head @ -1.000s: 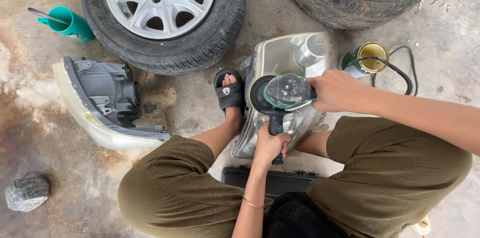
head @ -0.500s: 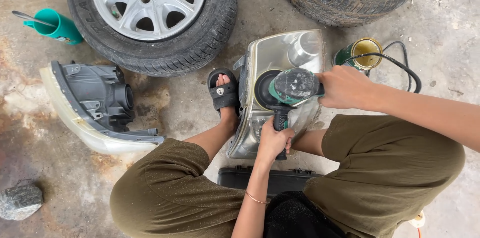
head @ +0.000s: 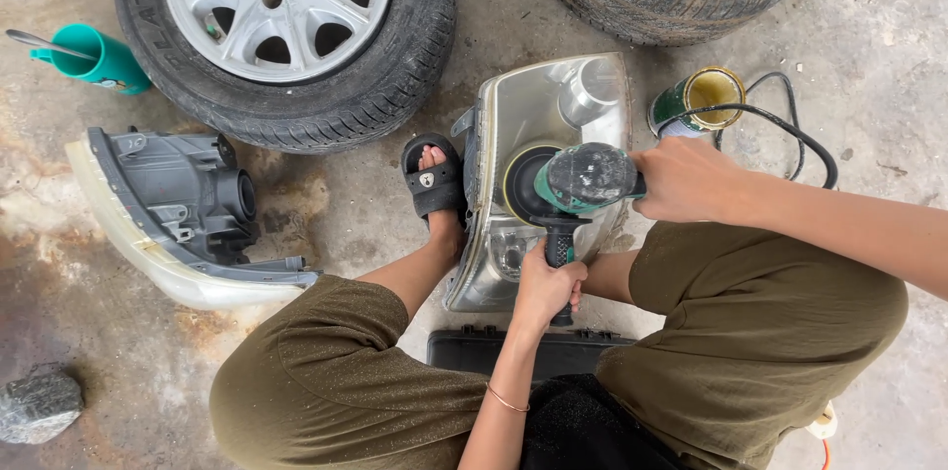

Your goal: The person uses a handheld electric polisher to buff the surface of a car headlight assembly. They move the tool in circular motions across the lens while sitting on the ground.

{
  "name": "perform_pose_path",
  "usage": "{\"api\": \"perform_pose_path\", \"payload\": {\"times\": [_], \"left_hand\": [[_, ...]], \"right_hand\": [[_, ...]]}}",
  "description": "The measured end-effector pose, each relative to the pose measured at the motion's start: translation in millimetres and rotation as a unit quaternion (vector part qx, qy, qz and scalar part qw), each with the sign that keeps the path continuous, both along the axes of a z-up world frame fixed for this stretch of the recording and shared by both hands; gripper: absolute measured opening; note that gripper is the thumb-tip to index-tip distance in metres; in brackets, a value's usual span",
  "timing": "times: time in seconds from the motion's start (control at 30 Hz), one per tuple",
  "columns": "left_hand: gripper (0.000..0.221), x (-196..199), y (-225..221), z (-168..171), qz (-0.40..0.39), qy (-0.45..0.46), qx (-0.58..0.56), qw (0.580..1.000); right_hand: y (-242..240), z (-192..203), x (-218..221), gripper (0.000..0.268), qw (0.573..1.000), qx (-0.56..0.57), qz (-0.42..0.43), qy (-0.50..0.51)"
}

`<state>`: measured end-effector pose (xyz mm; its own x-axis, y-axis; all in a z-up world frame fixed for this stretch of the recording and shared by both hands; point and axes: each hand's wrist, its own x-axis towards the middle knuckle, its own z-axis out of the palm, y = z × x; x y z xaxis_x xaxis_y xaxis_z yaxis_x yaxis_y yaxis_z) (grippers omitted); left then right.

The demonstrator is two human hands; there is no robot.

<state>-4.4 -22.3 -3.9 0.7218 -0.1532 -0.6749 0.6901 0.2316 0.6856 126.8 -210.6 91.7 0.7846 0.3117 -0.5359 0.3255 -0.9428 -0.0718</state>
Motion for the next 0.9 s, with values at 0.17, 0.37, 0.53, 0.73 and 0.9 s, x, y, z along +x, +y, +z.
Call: {"api": "perform_pose_path", "payload": {"times": [0.17, 0.37, 0.53, 0.73, 0.9], "left_hand": [[0.013, 5, 22, 3, 0.027, -0.005, 0.017, 0.999], [0.012, 8, 42, -4, 0.053, -0.004, 0.031, 0.998], [0.012, 11, 41, -6, 0.057, -0.012, 0.022, 0.998], [0.014, 17, 28, -2, 0.031, -0.015, 0.019, 0.999], [0.014, 21, 9, 11, 0.000, -0.016, 0.006, 1.000]], "right_hand": [[31, 1, 8, 0.015, 0.999, 0.014, 0.032, 0.002], [64, 13, 15, 0.017, 0.998, 0.028, 0.057, -0.001], [61, 7, 19, 0.021, 0.997, 0.028, 0.065, -0.003], [36, 3, 18, 0.022, 0.999, 0.003, 0.035, 0.004], [7, -1, 17, 0.020, 1.000, -0.020, 0.008, -0.010]]}}
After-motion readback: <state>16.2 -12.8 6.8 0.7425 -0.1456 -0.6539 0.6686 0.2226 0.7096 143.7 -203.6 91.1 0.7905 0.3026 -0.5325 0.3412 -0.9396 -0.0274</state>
